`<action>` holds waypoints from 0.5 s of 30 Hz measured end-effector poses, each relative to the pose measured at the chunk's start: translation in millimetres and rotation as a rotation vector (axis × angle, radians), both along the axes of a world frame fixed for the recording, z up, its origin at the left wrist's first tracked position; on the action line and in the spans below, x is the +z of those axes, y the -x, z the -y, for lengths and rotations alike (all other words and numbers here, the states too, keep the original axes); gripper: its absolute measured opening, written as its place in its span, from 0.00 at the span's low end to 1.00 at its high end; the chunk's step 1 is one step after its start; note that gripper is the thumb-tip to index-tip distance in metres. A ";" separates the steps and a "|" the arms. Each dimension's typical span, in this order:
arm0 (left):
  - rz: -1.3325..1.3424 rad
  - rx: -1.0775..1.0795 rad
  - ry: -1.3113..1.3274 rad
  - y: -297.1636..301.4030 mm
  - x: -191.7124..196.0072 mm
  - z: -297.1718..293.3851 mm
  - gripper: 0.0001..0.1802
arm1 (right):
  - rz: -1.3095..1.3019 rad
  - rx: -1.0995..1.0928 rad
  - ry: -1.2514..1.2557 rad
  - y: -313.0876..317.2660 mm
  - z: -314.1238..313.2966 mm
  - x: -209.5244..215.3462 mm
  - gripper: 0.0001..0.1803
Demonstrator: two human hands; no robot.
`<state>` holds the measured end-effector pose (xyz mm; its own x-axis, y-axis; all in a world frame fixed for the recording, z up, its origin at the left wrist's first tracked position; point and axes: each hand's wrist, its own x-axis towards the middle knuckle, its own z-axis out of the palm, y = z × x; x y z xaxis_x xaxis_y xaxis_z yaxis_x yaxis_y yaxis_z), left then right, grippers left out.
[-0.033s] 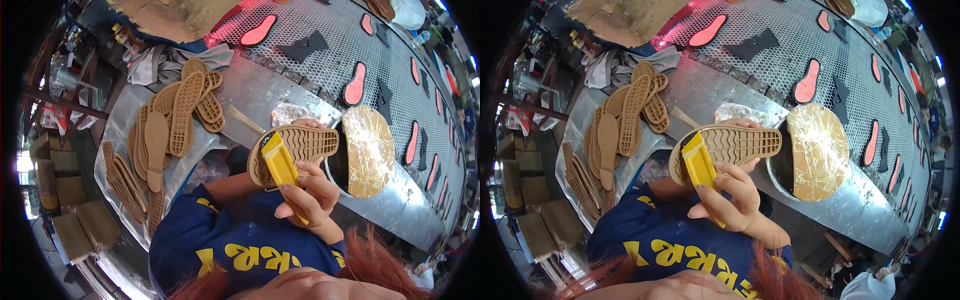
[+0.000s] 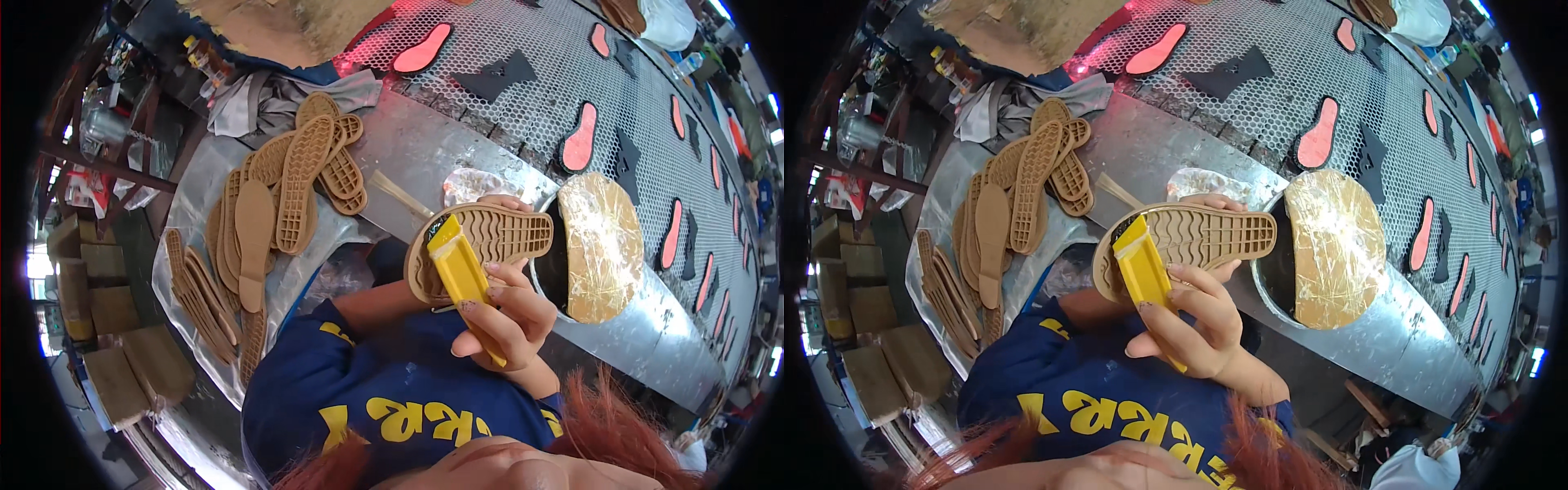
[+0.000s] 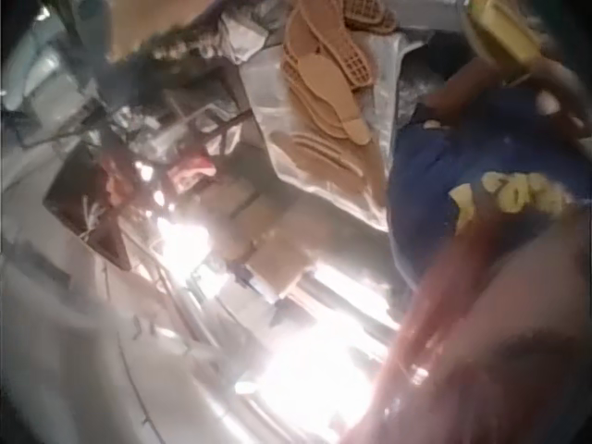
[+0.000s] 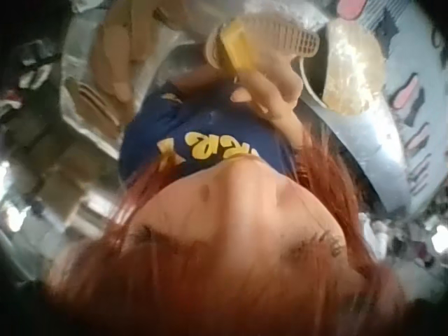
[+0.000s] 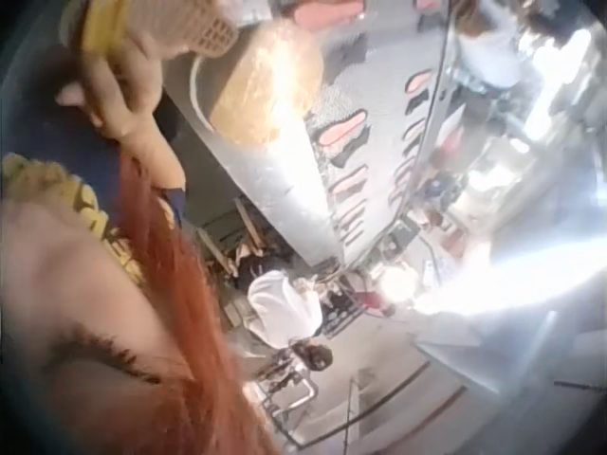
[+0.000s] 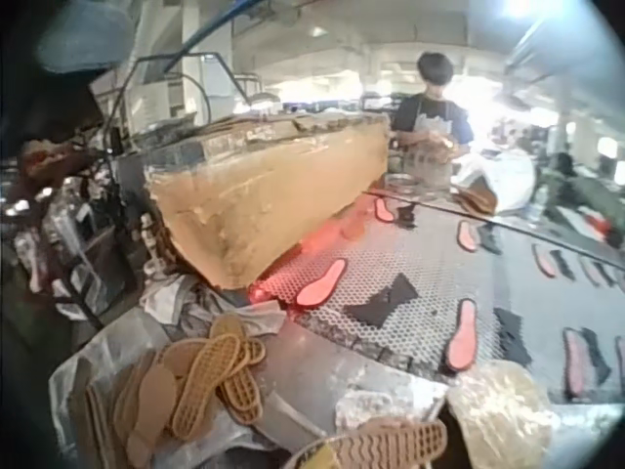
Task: The person repeatedly picks up brown shoe soles from a pile, applies a yellow substance to the textured bottom using a yellow plastic scraper, and places the treated soles onto a moving conveyor belt. The process is continuous and repetitive throughout the clip.
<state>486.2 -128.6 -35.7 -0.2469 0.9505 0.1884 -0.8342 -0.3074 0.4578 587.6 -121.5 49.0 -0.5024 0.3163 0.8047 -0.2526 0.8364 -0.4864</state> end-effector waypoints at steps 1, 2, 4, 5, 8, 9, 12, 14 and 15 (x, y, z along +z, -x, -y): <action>0.118 -0.032 -0.042 -1.9 -1.9 -0.8 0.30 | 0.002 -0.007 0.018 -1.2 0.2 -0.5 0.24; 0.159 -0.002 -0.117 -6.3 -0.4 -2.6 0.30 | 0.016 -0.013 0.008 -3.1 -0.6 -0.8 0.25; 0.222 -0.019 -0.144 -8.2 -1.4 -3.1 0.29 | -0.014 0.021 0.040 -2.6 -1.4 -0.7 0.26; 0.245 -0.066 -0.095 -6.7 -5.4 -2.4 0.28 | -0.029 0.037 0.056 -2.3 -1.4 -0.4 0.26; 0.175 -0.170 -0.052 1.3 -4.9 -1.1 0.27 | 0.003 0.070 0.042 -7.2 -3.0 3.6 0.25; 0.184 -0.190 -0.047 1.2 -5.6 -1.1 0.27 | -0.023 0.100 0.087 -7.2 -2.5 3.9 0.24; 0.317 -0.240 -0.015 -1.5 -12.0 -0.2 0.27 | -0.079 0.159 0.185 -6.2 -1.1 6.2 0.21; 0.392 -0.307 -0.006 3.8 -5.2 2.4 0.28 | -0.085 0.169 0.207 -4.8 -4.0 8.7 0.20; 0.428 -0.340 -0.002 5.6 -1.0 3.0 0.29 | -0.087 0.162 0.235 -5.9 -4.1 9.0 0.19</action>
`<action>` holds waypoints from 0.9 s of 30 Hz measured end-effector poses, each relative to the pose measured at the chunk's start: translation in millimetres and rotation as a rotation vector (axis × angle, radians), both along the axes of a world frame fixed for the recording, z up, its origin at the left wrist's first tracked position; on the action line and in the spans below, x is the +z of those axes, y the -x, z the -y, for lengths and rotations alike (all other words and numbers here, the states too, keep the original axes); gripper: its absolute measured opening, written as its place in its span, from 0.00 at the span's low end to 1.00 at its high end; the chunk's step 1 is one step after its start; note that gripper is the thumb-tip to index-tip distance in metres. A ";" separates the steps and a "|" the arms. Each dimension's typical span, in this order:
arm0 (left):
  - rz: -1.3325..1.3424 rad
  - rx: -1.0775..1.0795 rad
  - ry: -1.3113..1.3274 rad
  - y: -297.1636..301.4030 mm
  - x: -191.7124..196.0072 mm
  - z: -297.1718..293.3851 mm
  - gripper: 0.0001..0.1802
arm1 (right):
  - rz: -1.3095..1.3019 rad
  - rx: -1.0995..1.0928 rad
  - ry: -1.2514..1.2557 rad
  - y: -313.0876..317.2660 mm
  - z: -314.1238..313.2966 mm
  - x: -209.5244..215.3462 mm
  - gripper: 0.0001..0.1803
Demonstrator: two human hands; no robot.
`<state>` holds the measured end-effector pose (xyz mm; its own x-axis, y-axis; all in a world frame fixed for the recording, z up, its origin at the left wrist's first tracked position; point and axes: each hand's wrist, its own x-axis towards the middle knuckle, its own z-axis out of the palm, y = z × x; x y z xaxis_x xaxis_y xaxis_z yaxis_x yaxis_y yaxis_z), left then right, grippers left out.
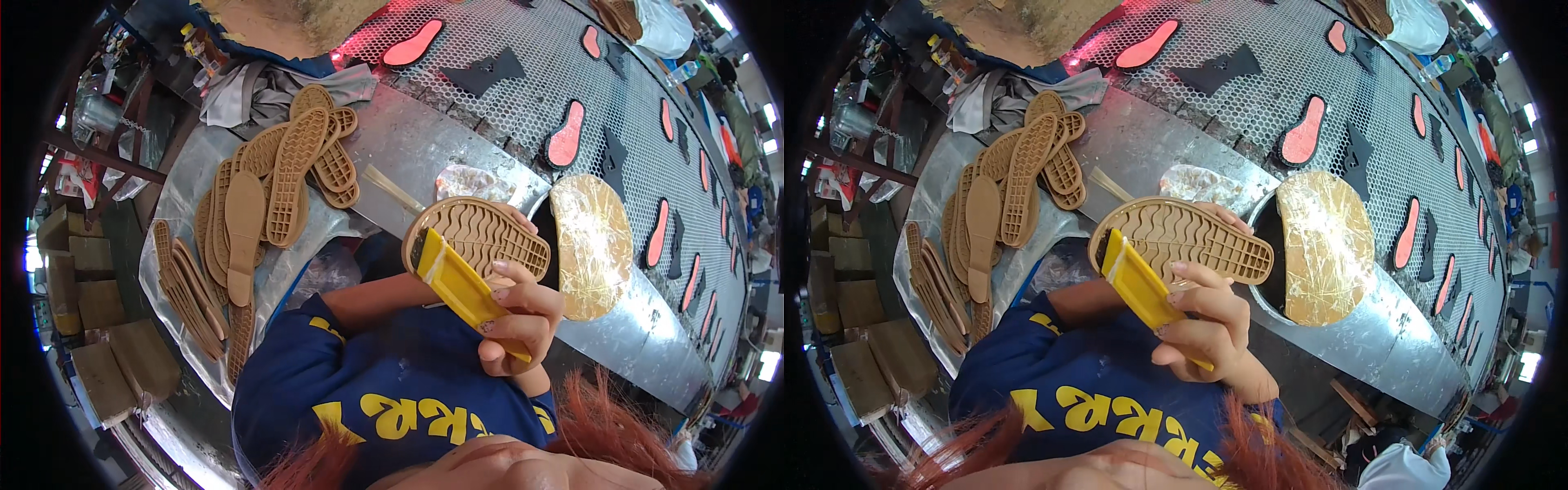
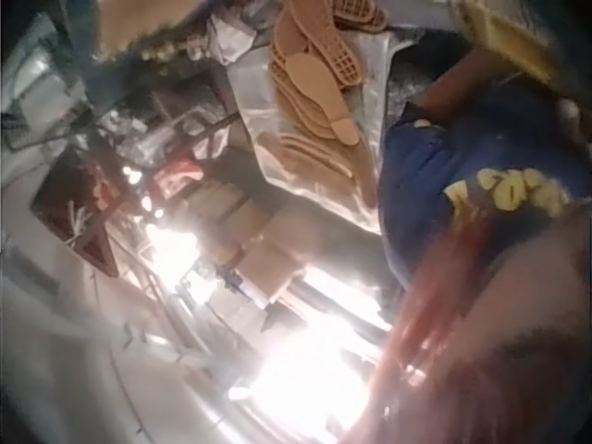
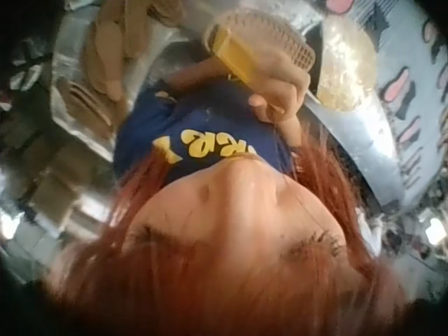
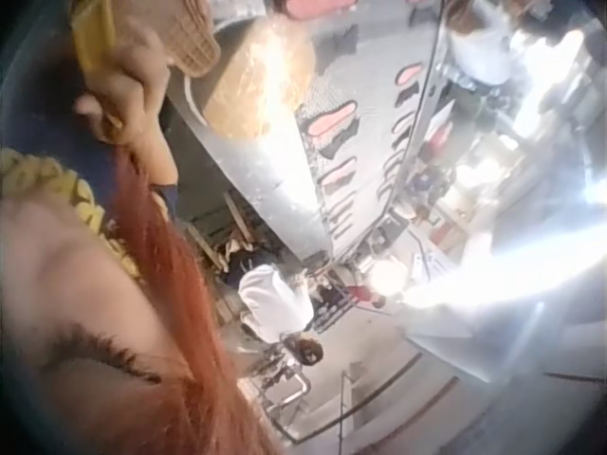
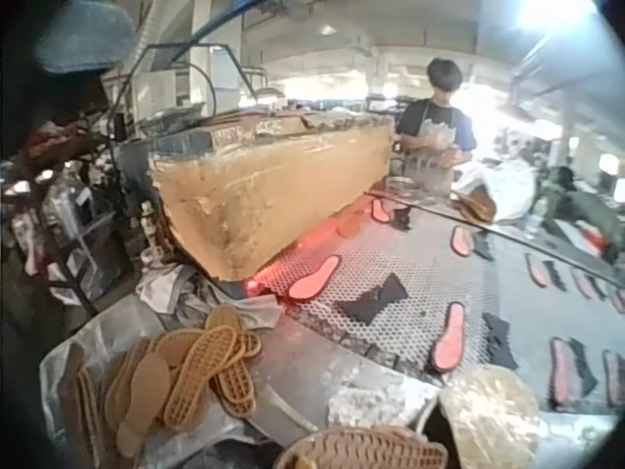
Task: The person repeatedly picks up brown shoe soles from a pile, applies a yellow substance to the textured bottom using a yellow plastic scraper, and places the treated soles onto a moving conveyor belt. The process is continuous and repetitive throughout the clip.
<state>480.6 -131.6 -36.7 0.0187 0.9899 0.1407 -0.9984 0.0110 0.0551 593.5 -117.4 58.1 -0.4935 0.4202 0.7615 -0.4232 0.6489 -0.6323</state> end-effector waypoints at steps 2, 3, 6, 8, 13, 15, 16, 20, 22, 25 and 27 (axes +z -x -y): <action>-0.009 0.022 -0.110 -0.1 6.9 -2.4 0.30 | -0.003 -0.017 0.053 -3.4 -0.4 -0.9 0.18; -0.084 -0.007 -0.015 2.9 6.4 0.2 0.33 | 0.004 -0.012 0.042 -8.2 -4.1 -4.0 0.16; -0.727 0.094 0.065 6.2 7.7 -2.4 0.29 | -0.020 -0.150 0.046 -13.9 -7.3 -6.7 0.15; -1.304 0.256 0.014 19.3 18.5 1.4 0.31 | -0.066 -0.267 0.054 -17.9 -14.9 -11.7 0.12; -1.036 0.174 0.137 48.1 36.6 10.5 0.44 | 0.026 -0.585 0.115 -36.3 -29.1 -6.2 0.09; -0.852 0.057 0.089 51.6 49.8 7.2 0.46 | -0.026 -0.524 0.130 -35.9 -40.7 -1.0 0.14; -0.771 0.011 0.070 51.3 54.2 6.7 0.47 | 0.002 -0.511 0.124 -34.5 -43.9 -1.6 0.13; -0.580 -0.072 -0.009 40.0 57.5 9.8 0.46 | 0.076 -0.489 0.027 -29.2 -57.4 1.1 0.11; -0.511 -0.111 -0.009 33.1 65.3 15.1 0.45 | 0.097 -0.459 -0.035 -29.2 -65.2 3.4 0.12; -0.497 -0.167 0.113 28.9 61.1 26.0 0.45 | 0.157 -0.480 -0.119 -26.7 -70.1 -2.4 0.14; -0.434 -0.153 0.213 22.9 63.8 24.1 0.45 | 0.184 -0.453 -0.255 -24.4 -65.3 -6.4 0.16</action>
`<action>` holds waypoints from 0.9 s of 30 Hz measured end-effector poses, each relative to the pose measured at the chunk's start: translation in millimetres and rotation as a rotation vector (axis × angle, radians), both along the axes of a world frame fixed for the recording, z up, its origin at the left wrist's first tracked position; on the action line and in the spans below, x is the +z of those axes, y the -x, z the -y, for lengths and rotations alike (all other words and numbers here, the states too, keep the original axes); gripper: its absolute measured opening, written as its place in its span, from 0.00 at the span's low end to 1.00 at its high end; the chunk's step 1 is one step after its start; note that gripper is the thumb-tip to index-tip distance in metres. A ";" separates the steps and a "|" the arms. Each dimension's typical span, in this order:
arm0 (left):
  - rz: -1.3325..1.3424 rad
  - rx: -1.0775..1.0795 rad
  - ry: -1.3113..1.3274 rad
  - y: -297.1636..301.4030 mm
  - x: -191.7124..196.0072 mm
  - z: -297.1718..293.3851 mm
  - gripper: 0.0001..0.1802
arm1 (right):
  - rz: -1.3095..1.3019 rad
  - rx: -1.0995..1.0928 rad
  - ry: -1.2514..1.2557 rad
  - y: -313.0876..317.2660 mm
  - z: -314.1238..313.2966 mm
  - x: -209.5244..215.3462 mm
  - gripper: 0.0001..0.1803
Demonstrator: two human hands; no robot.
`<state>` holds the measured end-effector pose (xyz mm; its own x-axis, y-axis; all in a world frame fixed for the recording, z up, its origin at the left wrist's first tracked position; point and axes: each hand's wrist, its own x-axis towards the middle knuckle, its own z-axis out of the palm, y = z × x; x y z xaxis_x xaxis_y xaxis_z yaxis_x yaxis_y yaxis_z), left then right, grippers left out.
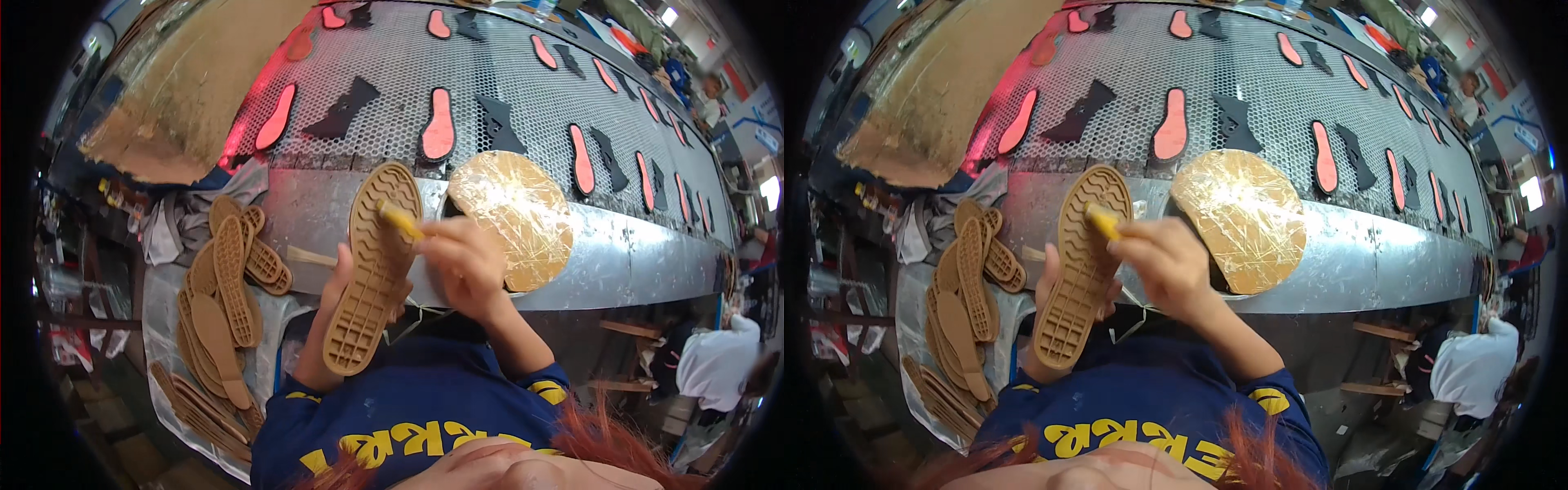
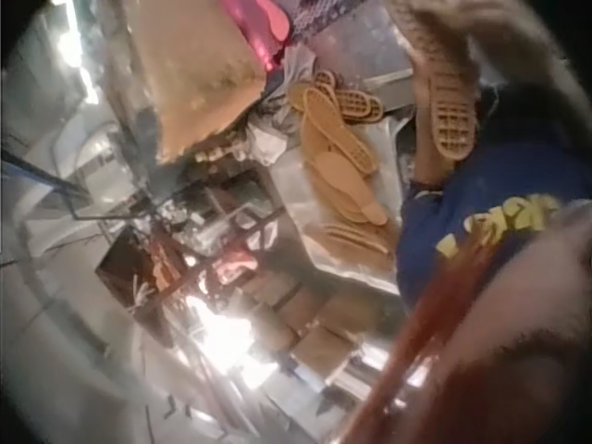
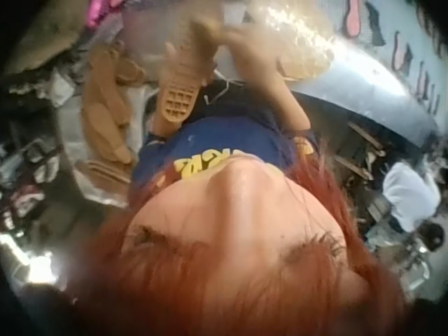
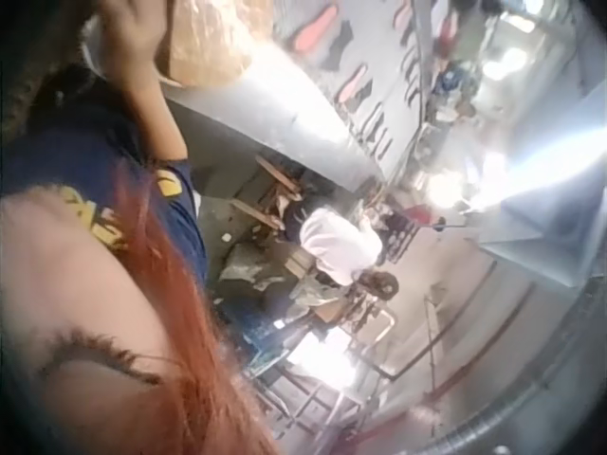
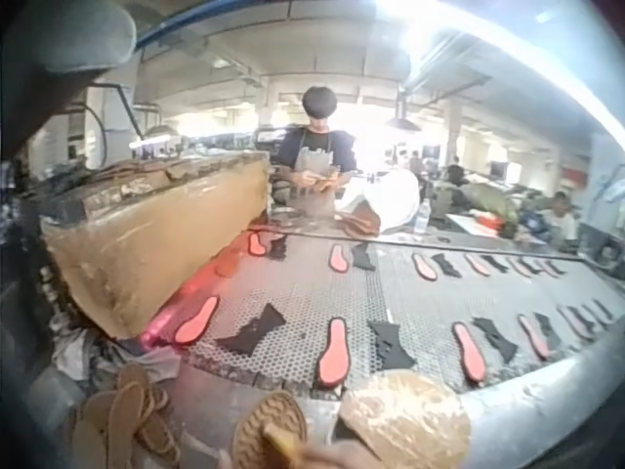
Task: The person repeatedly picks up brown shoe soles from a pile, applies a yellow substance to the textured bottom using a yellow plastic scraper, and places the treated soles onto a moving conveyor belt. The process is continuous and repetitive throughout the clip.
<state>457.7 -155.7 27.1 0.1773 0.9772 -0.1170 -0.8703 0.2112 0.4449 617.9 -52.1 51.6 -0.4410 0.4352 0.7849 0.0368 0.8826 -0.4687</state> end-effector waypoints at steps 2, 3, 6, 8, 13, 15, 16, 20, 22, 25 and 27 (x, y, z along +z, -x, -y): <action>0.077 0.088 0.122 -6.9 17.2 -15.2 0.45 | 0.037 0.163 0.072 -3.0 23.7 0.0 0.16; 0.093 0.067 0.058 -3.7 10.5 -17.3 0.44 | 0.068 0.226 0.092 -7.9 31.7 0.1 0.15; 0.162 -0.015 -0.095 -0.1 -12.7 -21.4 0.43 | 0.064 0.387 0.332 -21.6 18.3 -2.6 0.13; 0.343 -0.120 -0.161 2.3 -30.7 -21.4 0.43 | -0.080 0.296 0.456 -18.1 1.9 -13.4 0.12; 0.394 -0.102 -0.121 -4.6 -28.5 -17.9 0.43 | 0.084 -0.138 0.111 -12.8 4.9 -15.2 0.10; 0.234 -0.001 0.114 -1.3 -25.3 -17.5 0.41 | 0.050 0.013 0.074 -10.0 37.5 -9.1 0.15; 0.292 0.013 0.064 -1.5 -25.3 -25.3 0.39 | 0.065 0.137 0.109 -12.5 56.4 -3.1 0.15; 0.348 -0.005 -0.142 1.8 -53.3 -38.9 0.41 | -0.012 0.487 0.358 -15.2 56.1 -2.3 0.13; 0.187 0.105 -0.049 -2.7 -45.1 -30.1 0.40 | -0.095 0.424 0.774 -20.3 43.3 -10.4 0.05; 0.234 0.127 -0.034 -6.5 -38.6 -32.2 0.38 | 0.018 0.103 0.640 -14.6 27.6 -9.9 0.08; 0.229 0.101 -0.150 -3.1 -50.8 -38.1 0.38 | -0.023 0.316 0.483 -18.3 50.1 -7.8 0.10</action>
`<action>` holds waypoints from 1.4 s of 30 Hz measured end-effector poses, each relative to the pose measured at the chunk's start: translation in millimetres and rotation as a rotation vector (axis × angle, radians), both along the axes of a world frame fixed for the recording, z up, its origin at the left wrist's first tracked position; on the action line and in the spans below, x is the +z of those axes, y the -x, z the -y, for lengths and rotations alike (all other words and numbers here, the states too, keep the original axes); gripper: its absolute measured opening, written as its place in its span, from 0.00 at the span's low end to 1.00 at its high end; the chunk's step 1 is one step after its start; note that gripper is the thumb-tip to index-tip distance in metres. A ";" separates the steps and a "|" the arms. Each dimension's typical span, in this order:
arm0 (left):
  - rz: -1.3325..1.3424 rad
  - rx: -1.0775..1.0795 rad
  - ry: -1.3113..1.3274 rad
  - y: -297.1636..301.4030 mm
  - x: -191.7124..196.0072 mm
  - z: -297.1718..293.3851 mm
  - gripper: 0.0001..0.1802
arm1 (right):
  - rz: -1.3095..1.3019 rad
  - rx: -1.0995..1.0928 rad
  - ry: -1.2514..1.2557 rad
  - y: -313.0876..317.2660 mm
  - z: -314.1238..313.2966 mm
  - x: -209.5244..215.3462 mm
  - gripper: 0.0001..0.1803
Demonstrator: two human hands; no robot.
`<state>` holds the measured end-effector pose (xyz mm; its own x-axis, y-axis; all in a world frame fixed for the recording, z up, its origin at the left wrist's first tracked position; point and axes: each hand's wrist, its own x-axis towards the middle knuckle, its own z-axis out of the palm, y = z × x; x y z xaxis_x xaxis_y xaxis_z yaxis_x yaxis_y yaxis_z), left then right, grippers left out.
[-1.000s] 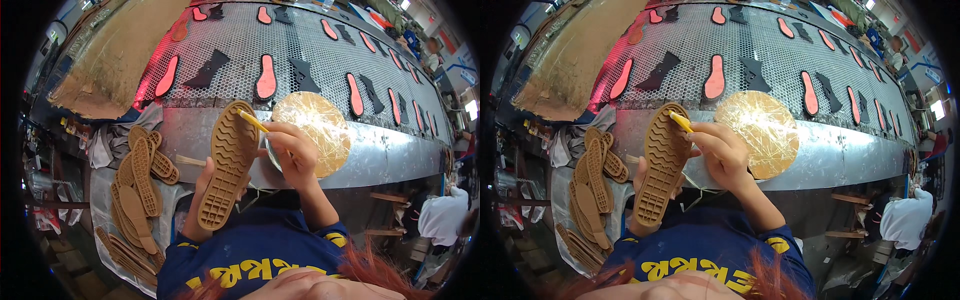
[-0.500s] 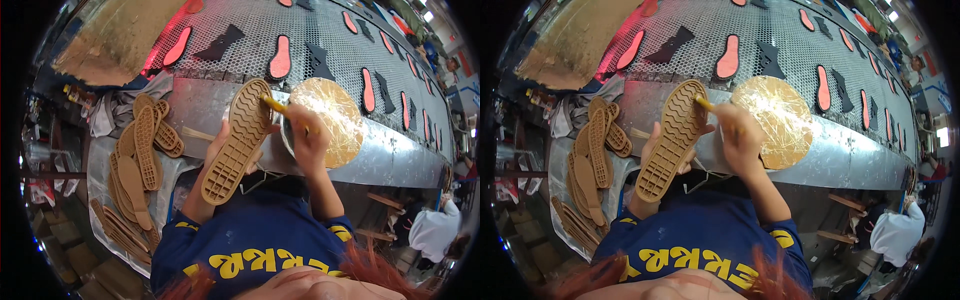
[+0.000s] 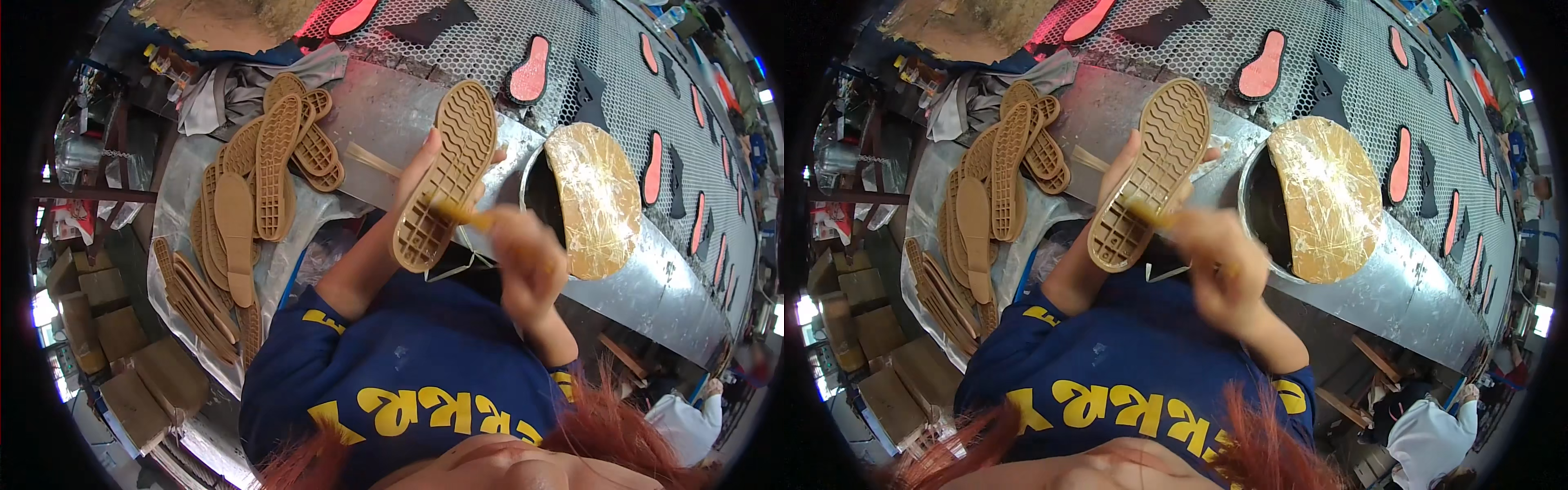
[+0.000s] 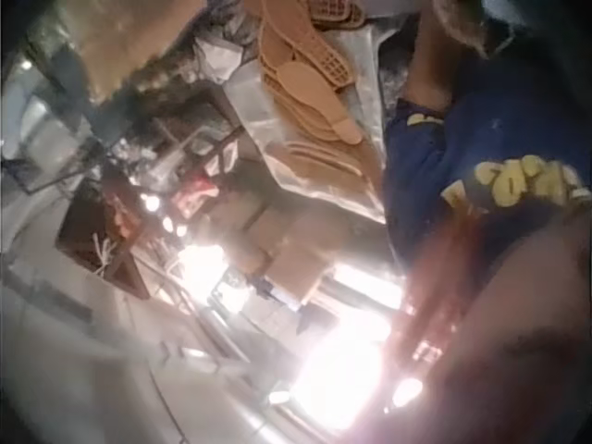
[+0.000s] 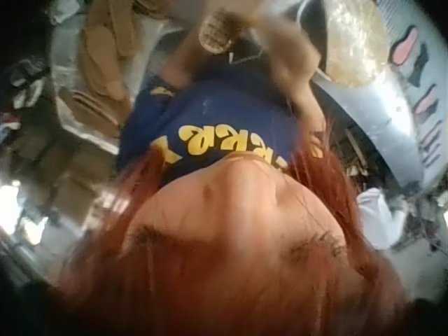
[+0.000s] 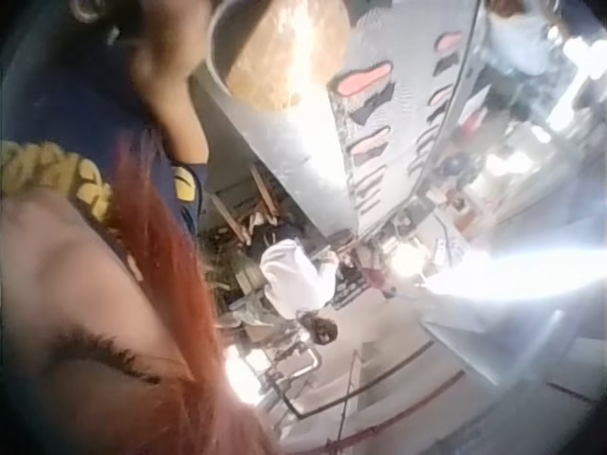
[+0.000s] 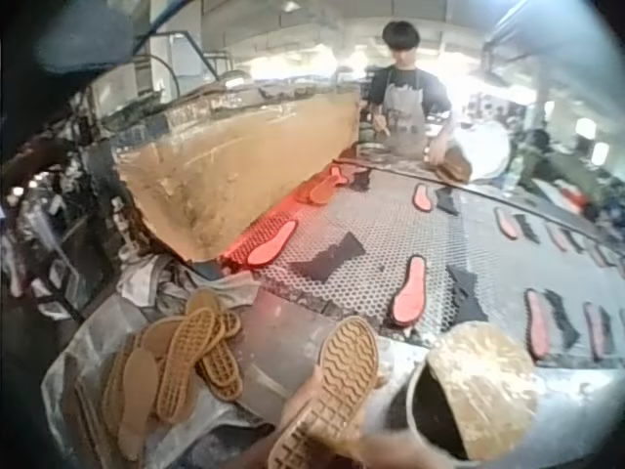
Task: The person repeatedly picks up brown shoe soles from a pile, applies a yellow substance to the textured bottom using a yellow plastic scraper, and places the treated soles onto a moving conveyor belt. The process is continuous and repetitive throughout the clip.
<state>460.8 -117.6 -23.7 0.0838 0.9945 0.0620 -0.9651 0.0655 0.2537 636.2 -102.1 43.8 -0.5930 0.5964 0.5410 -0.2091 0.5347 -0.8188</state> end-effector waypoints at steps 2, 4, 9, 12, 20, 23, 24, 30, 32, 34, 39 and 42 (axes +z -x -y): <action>0.028 -0.001 0.056 0.3 8.6 -0.7 0.38 | 0.035 0.257 -0.014 0.2 9.0 21.5 0.15; 0.027 -0.011 0.012 1.7 6.5 -2.3 0.38 | 0.000 0.238 0.115 -1.0 0.9 13.1 0.15; -0.242 0.182 0.305 -6.1 -2.2 1.7 0.35 | -0.239 -0.211 0.210 -24.7 -14.9 2.4 0.10; -0.392 0.166 0.168 0.9 6.2 -16.3 0.34 | -0.369 -0.386 0.268 -48.7 -25.3 -8.5 0.08; -0.661 0.581 0.166 100.7 88.7 -244.0 0.36 | -0.475 -0.490 0.270 -73.7 -20.9 -19.1 0.08; -0.954 0.719 0.323 83.0 97.9 -206.3 0.31 | -0.459 -0.522 0.246 -85.0 -20.1 -29.3 0.08; -1.101 0.689 0.229 78.0 84.4 -179.5 0.34 | -0.445 -0.513 0.249 -85.9 -20.2 -30.9 0.08; -2.347 0.942 0.290 37.8 34.3 7.6 0.41 | -0.302 -0.709 0.203 -93.6 -28.7 -46.3 0.09; -2.623 0.883 0.629 55.3 29.6 49.0 0.43 | -0.198 -0.775 0.188 -87.6 -24.8 -38.7 0.08; -2.586 0.779 1.048 76.9 35.7 85.1 0.44 | -0.094 -0.753 0.150 -88.4 -28.9 -48.4 0.07; -2.575 0.620 1.437 119.7 15.5 142.6 0.42 | 0.479 -0.727 -0.369 -59.0 -34.9 -21.3 0.10; -2.662 0.623 1.284 138.3 10.9 145.9 0.41 | 0.538 -0.701 -0.387 -53.5 -39.7 -28.6 0.09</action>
<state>322.5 -263.5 -12.8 -0.8246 0.5172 0.2291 0.5425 0.8378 0.0612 689.7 -62.5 15.3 -0.3959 0.7466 0.5346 0.6122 0.6485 -0.4524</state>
